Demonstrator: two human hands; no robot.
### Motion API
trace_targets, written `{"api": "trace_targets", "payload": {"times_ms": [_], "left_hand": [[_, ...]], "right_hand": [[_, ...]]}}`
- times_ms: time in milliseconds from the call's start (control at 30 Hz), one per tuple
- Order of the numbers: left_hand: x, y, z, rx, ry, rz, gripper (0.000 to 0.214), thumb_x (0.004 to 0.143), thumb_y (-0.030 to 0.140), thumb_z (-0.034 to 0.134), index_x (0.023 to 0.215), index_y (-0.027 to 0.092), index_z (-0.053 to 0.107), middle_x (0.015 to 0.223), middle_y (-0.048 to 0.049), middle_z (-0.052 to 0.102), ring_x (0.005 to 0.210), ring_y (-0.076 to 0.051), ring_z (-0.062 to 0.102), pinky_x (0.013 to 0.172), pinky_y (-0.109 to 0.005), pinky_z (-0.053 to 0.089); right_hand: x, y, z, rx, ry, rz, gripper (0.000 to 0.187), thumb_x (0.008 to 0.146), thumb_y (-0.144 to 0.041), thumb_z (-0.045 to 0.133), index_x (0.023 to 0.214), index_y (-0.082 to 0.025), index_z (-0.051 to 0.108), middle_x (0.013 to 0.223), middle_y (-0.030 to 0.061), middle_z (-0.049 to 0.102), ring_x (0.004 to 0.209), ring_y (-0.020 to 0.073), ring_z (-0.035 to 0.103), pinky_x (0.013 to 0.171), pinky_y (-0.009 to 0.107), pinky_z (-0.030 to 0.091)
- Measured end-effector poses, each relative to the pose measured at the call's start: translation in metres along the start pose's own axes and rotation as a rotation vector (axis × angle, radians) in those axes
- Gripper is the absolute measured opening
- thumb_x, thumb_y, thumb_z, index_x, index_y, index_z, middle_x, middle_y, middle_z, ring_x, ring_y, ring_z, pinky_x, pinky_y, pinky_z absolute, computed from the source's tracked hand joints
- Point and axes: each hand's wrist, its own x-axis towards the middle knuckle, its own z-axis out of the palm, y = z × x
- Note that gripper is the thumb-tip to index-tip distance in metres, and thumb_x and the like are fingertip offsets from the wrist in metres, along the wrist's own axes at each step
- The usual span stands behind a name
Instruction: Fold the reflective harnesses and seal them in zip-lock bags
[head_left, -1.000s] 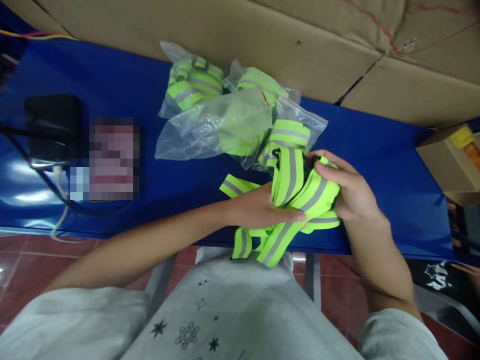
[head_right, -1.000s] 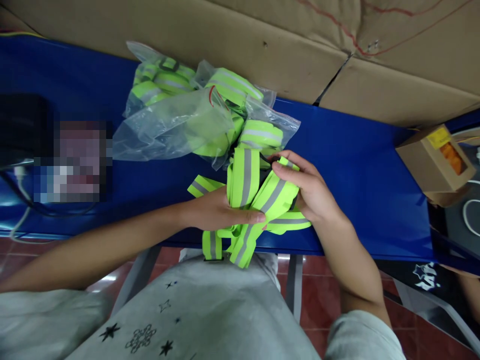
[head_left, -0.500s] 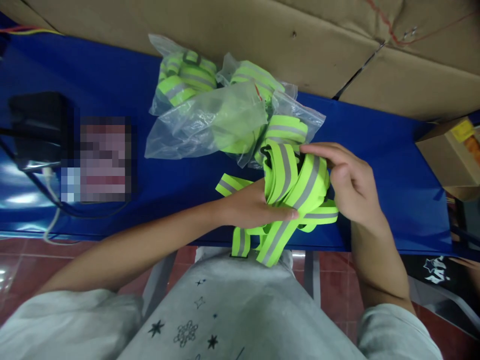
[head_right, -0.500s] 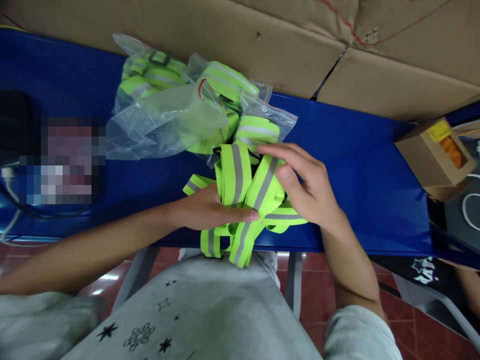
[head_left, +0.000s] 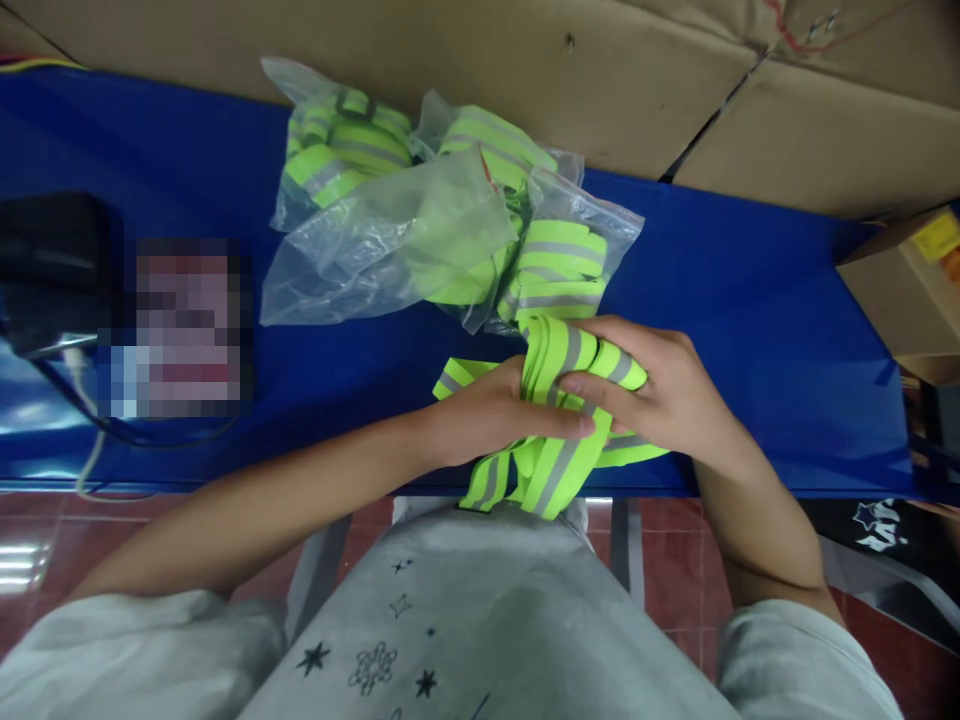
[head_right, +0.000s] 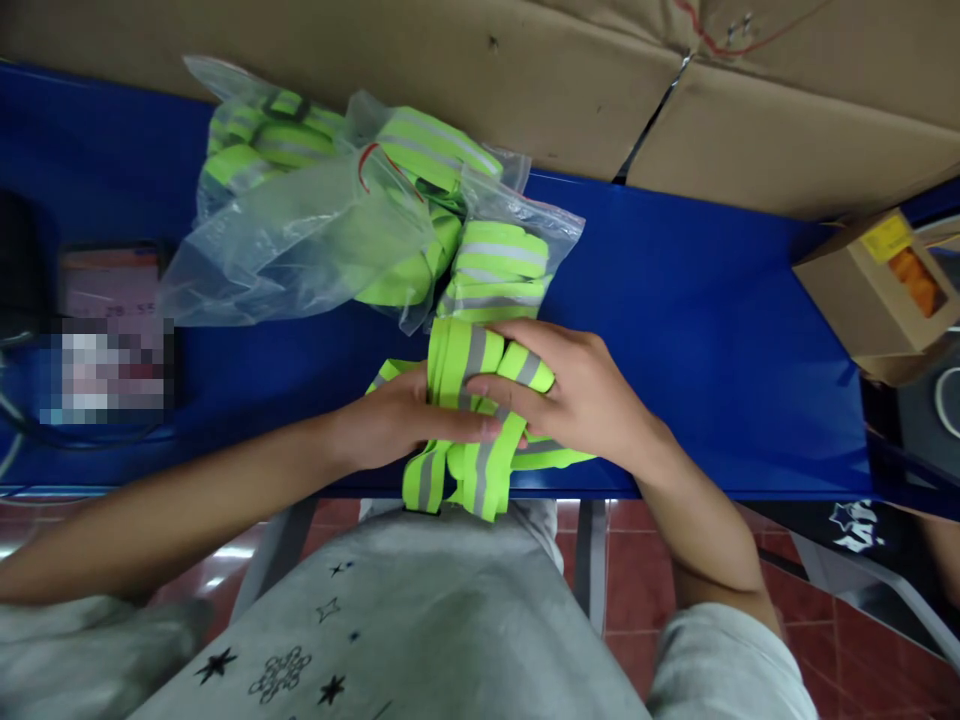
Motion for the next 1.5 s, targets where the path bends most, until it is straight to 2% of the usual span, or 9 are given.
{"api": "trace_targets", "payload": {"times_ms": [100,200,433,733,833,967,1133,1267,1500], "left_hand": [[-0.001,-0.001,0.004,-0.223,-0.082,-0.078,0.028,0.083,0.032,0.080,0.104,0.015,0.074,0.099,-0.0082,0.078,0.092,-0.022,0.075,0.089,-0.036,0.059],[-0.001,-0.005,0.010,-0.065,-0.122,-0.017,0.025,0.090,0.032,0.075,0.108,0.016,0.073,0.107,-0.0096,0.078,0.102,-0.021,0.074,0.097,-0.035,0.057],[-0.001,0.000,0.001,0.253,-0.244,0.064,0.022,0.101,0.034,0.060,0.101,0.014,0.070,0.090,-0.0062,0.075,0.085,-0.016,0.072,0.081,-0.027,0.057],[-0.002,0.005,-0.005,0.520,-0.160,0.180,0.033,0.101,0.041,0.058,0.089,0.013,0.071,0.085,-0.0058,0.075,0.078,-0.015,0.070,0.074,-0.025,0.055],[-0.003,0.004,-0.005,0.599,-0.154,0.211,0.038,0.103,0.043,0.053,0.087,0.014,0.071,0.086,-0.0059,0.076,0.079,-0.015,0.070,0.075,-0.026,0.055],[-0.003,0.003,-0.004,0.563,-0.084,0.164,0.037,0.103,0.044,0.054,0.089,0.014,0.071,0.086,-0.0044,0.077,0.077,-0.014,0.069,0.074,-0.025,0.054],[-0.001,0.002,-0.008,0.584,-0.111,0.238,0.034,0.102,0.043,0.055,0.092,0.015,0.073,0.095,-0.0058,0.077,0.084,-0.016,0.070,0.076,-0.027,0.054],[0.003,-0.008,-0.010,0.740,-0.017,0.206,0.026,0.094,0.036,0.063,0.084,0.015,0.073,0.076,-0.0037,0.072,0.073,-0.018,0.067,0.074,-0.031,0.055],[0.004,0.001,-0.006,-0.038,-0.264,-0.076,0.023,0.089,0.030,0.075,0.107,0.014,0.072,0.105,-0.0095,0.078,0.089,-0.018,0.075,0.090,-0.036,0.061]], "right_hand": [[0.001,0.000,0.000,-0.070,0.221,0.022,0.025,0.093,-0.042,0.072,0.110,-0.023,0.071,0.095,0.0022,0.076,0.073,0.0168,0.072,0.069,0.030,0.058],[0.001,0.001,-0.003,-0.176,0.372,-0.005,0.020,0.090,-0.040,0.075,0.100,-0.022,0.072,0.091,0.0033,0.073,0.080,0.0184,0.070,0.073,0.031,0.055],[-0.008,-0.003,-0.011,0.507,0.082,0.337,0.029,0.094,-0.045,0.069,0.078,-0.020,0.069,0.064,-0.0014,0.066,0.049,0.0134,0.060,0.043,0.027,0.047],[0.005,0.008,-0.001,0.818,0.083,0.450,0.032,0.083,-0.052,0.078,0.096,-0.023,0.079,0.082,0.0025,0.078,0.067,0.0207,0.072,0.058,0.033,0.060],[0.009,0.013,0.008,0.675,0.079,0.403,0.035,0.084,-0.053,0.077,0.103,-0.023,0.078,0.094,0.0030,0.079,0.074,0.0196,0.074,0.066,0.032,0.062],[0.007,0.013,0.010,0.241,0.296,0.175,0.034,0.094,-0.048,0.068,0.121,-0.027,0.071,0.119,0.0043,0.074,0.091,0.0175,0.073,0.083,0.031,0.061],[0.002,0.009,0.000,-0.036,-0.021,-0.150,0.069,0.087,-0.063,0.070,0.143,-0.025,0.059,0.142,0.0112,0.065,0.131,0.0316,0.063,0.112,0.047,0.052],[0.000,0.009,0.007,-0.189,-0.095,-0.174,0.074,0.089,-0.058,0.071,0.149,-0.018,0.053,0.144,0.0157,0.064,0.130,0.0325,0.065,0.110,0.048,0.054],[-0.001,0.004,0.006,-0.064,0.058,-0.033,0.044,0.097,-0.043,0.066,0.137,-0.028,0.063,0.133,0.0036,0.072,0.118,0.0253,0.072,0.098,0.037,0.061]]}}
